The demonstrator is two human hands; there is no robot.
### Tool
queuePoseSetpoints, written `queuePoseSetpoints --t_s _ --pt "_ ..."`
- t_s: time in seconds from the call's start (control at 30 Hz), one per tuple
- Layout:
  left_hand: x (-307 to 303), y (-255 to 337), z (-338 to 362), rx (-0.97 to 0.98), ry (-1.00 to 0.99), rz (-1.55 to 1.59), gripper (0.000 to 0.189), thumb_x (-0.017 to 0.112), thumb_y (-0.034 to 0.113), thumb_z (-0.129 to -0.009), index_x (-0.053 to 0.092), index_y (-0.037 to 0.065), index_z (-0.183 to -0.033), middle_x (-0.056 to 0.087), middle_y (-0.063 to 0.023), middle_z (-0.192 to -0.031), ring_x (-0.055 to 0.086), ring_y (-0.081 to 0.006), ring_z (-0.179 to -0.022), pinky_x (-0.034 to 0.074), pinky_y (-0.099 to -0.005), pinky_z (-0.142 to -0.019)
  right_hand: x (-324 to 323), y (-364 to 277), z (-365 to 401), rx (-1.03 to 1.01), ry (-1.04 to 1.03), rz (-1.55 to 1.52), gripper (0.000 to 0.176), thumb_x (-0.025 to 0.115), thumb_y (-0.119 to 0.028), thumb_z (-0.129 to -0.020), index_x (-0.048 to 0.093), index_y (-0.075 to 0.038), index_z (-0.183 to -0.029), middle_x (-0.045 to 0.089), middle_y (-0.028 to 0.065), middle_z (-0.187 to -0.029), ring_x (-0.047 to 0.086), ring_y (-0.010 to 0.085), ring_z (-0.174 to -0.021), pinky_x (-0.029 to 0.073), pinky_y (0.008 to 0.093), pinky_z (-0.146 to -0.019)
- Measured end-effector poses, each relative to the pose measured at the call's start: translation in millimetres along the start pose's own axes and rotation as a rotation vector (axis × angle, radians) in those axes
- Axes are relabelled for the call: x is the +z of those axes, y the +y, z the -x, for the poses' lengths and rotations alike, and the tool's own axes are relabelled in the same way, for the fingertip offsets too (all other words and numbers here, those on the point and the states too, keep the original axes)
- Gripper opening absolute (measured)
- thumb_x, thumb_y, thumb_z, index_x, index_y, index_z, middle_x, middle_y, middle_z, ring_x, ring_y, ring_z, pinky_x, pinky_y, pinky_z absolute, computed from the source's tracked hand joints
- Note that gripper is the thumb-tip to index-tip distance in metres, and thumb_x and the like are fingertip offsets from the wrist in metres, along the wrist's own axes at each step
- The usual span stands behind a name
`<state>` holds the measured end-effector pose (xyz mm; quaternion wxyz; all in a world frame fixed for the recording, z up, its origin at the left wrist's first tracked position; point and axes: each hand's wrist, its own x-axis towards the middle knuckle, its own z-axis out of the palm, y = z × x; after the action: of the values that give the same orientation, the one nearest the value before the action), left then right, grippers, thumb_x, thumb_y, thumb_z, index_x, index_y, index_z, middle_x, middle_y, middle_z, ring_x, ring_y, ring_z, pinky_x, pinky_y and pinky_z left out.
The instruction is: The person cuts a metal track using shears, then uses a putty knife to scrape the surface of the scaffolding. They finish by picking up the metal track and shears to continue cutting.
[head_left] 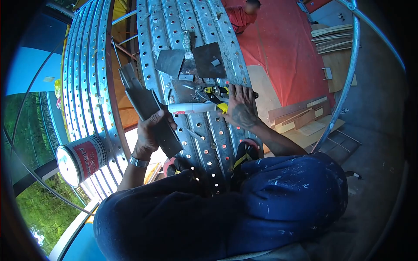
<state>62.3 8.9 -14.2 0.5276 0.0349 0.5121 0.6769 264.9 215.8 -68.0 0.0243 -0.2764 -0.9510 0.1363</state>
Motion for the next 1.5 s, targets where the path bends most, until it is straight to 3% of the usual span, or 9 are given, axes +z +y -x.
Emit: queuePoseSetpoints --t_s 0.2,0.3,0.4,0.53,0.6,0.7,0.8,0.9,1.5 --pt "5.9 -0.6 4.9 0.007 0.022 -0.144 0.033 0.071 0.025 -0.081 0.057 0.001 -0.098 0.062 -0.0092 -0.074 0.066 -0.0221 -0.065 0.055 -0.0334 -0.061 18.2 0.6 -6.8 0.018 -0.008 -0.043 0.11 0.081 -0.05 -0.057 0.032 0.011 -0.135 0.04 0.0274 -0.126 0.033 0.0415 -0.124 0.022 0.0546 -0.105" --pt "11.2 -5.8 3.2 0.081 0.03 -0.347 0.04 0.067 0.029 -0.087 0.048 0.004 -0.112 0.058 -0.0086 -0.099 0.062 -0.0174 -0.079 0.051 -0.0334 -0.074 8.3 -12.5 0.3 -0.018 -0.013 -0.03 0.109 0.082 -0.052 -0.057 0.033 0.005 -0.136 0.035 0.0278 -0.134 0.028 0.0432 -0.13 0.024 0.0549 -0.106" --pt "32.4 -5.9 9.7 0.051 -0.05 -0.384 0.04 0.059 0.031 -0.094 0.032 0.009 -0.114 0.048 -0.006 -0.098 0.051 -0.0127 -0.089 0.044 -0.0295 -0.079 -18.6 -43.5 7.4 -0.127 0.017 -0.459 0.105 0.077 -0.053 -0.067 0.028 0.004 -0.14 0.031 0.0257 -0.14 0.039 0.0394 -0.126 0.033 0.0473 -0.104" --pt "46.3 -33.2 17.4 -0.053 -0.184 -0.201 0.044 0.044 0.036 -0.1 0.023 0.009 -0.127 0.046 -0.0086 -0.11 0.05 -0.016 -0.105 0.046 -0.0336 -0.088 -22.7 -89.1 24.3 -0.048 -0.334 -1.431 0.07 0.064 -0.037 -0.089 0.032 0.0 -0.139 0.047 0.0148 -0.128 0.05 0.0242 -0.118 0.041 0.0369 -0.098" --pt "48.4 -41.9 16.0 0.128 -0.141 -0.519 0.056 0.05 0.037 -0.097 0.026 0.001 -0.134 0.054 -0.0166 -0.113 0.056 -0.0215 -0.106 0.046 -0.033 -0.088 -30.6 -92.3 20.5 -0.028 -0.26 -1.467 0.063 0.063 -0.031 -0.091 0.032 -0.001 -0.138 0.049 0.0149 -0.125 0.051 0.0222 -0.117 0.041 0.0354 -0.098" --pt "52.4 -5.2 17.9 -0.001 -0.241 -0.751 0.057 0.051 0.041 -0.096 0.038 -0.001 -0.133 0.053 -0.014 -0.116 0.055 -0.017 -0.103 0.047 -0.0332 -0.087 -25.6 -81.3 23.8 -0.031 -0.144 -1.485 0.056 0.061 -0.021 -0.091 0.032 -0.003 -0.136 0.053 0.0107 -0.113 0.055 0.0253 -0.108 0.052 0.0392 -0.084" --pt "47.8 28.4 11.1 0.161 0.016 -0.642 0.042 0.054 0.032 -0.096 0.055 -0.004 -0.118 0.064 -0.0117 -0.102 0.061 -0.0176 -0.094 0.049 -0.0317 -0.084 -36.5 -81.1 31.7 0.069 -0.394 -1.817 0.059 0.06 -0.019 -0.092 0.026 -0.004 -0.138 0.055 0.0118 -0.107 0.061 0.0227 -0.096 0.057 0.0363 -0.068" --pt "44.2 48.9 6.9 0.098 -0.008 -0.086 0.024 0.056 0.02 -0.095 0.061 0.002 -0.109 0.065 -0.0069 -0.094 0.063 -0.0151 -0.085 0.052 -0.0341 -0.081 -44.6 -75.9 36.1 0.049 -0.69 -1.842 0.057 0.057 -0.023 -0.093 0.026 -0.004 -0.137 0.057 0.0159 -0.103 0.066 0.0232 -0.082 0.057 0.0336 -0.061" --pt "43.9 30.8 12.1 0.222 0.093 -0.274 0.022 0.053 0.018 -0.097 0.058 -0.004 -0.098 0.062 -0.0084 -0.081 0.062 -0.0146 -0.074 0.053 -0.0304 -0.076 -38.5 -85.3 42.8 0.015 -0.681 -1.717 0.049 0.058 -0.028 -0.093 0.034 0.001 -0.125 0.057 0.0122 -0.096 0.063 0.0167 -0.072 0.051 0.0306 -0.066"
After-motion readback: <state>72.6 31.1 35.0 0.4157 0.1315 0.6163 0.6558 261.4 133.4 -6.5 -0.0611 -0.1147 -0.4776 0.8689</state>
